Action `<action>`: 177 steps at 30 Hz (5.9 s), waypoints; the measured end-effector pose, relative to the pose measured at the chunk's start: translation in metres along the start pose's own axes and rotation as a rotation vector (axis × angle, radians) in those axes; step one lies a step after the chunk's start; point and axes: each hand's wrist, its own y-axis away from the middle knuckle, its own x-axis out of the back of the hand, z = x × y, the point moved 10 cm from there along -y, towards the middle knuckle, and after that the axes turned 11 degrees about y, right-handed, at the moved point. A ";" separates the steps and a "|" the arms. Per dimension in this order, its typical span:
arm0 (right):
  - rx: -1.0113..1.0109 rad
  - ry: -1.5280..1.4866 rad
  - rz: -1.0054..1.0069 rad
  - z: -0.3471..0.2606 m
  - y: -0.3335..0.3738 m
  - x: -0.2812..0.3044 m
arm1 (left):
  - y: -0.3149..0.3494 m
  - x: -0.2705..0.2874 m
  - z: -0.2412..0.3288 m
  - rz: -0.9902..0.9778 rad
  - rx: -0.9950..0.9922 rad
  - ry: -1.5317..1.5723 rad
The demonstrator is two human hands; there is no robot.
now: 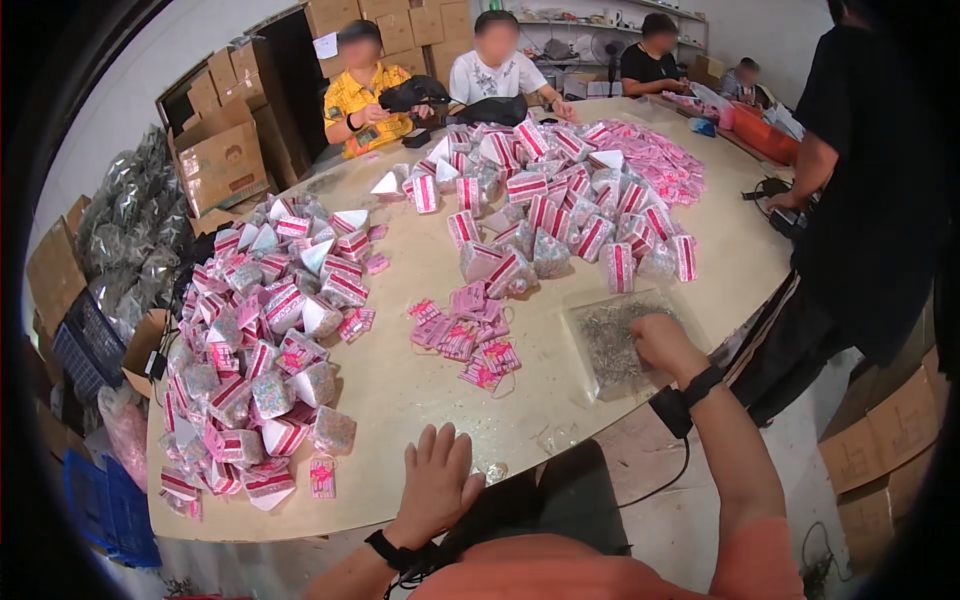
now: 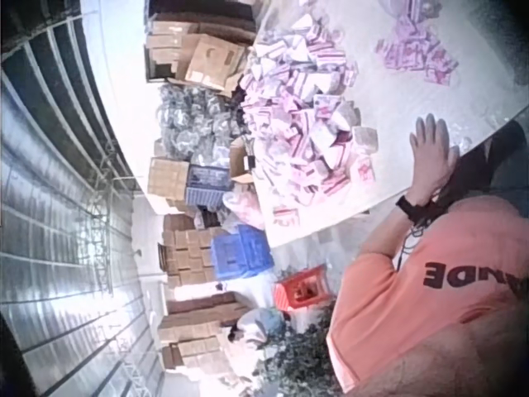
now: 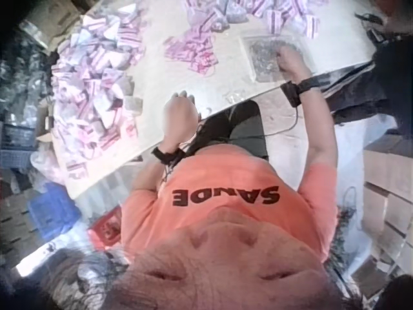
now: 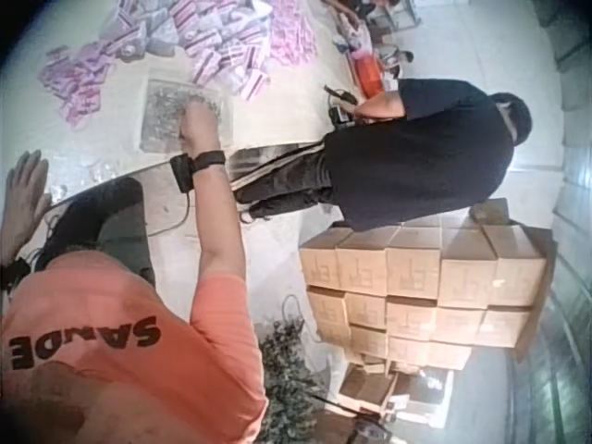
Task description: The person assembles small, triangular, glittery decorative items by inserting metal pins into the base of each unit. They pick up a pin from a clear container, attach it to the item, and place the finished unit onto a growing pile on the table. The task is performed repeatedly in a workshop setting with other workers visible in the background.
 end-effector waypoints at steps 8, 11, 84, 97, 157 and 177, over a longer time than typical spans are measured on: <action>-0.025 -0.184 0.163 0.016 -0.003 0.035 | 0.002 -0.006 -0.006 -0.050 0.062 0.046; -0.092 -0.400 0.163 0.015 -0.002 0.049 | 0.004 -0.006 -0.008 -0.039 0.066 0.025; -0.162 -0.711 0.102 0.028 0.022 0.034 | -0.126 0.013 -0.010 0.024 -0.105 0.216; -0.199 -0.748 0.206 0.029 0.029 0.042 | -0.154 0.001 -0.012 0.130 -0.179 0.156; 0.047 -1.546 -0.095 -0.157 0.098 0.015 | -0.063 0.050 0.050 0.219 -0.088 0.744; -0.004 -1.904 -0.118 -0.177 0.101 0.005 | -0.061 0.064 0.070 0.372 -0.291 0.665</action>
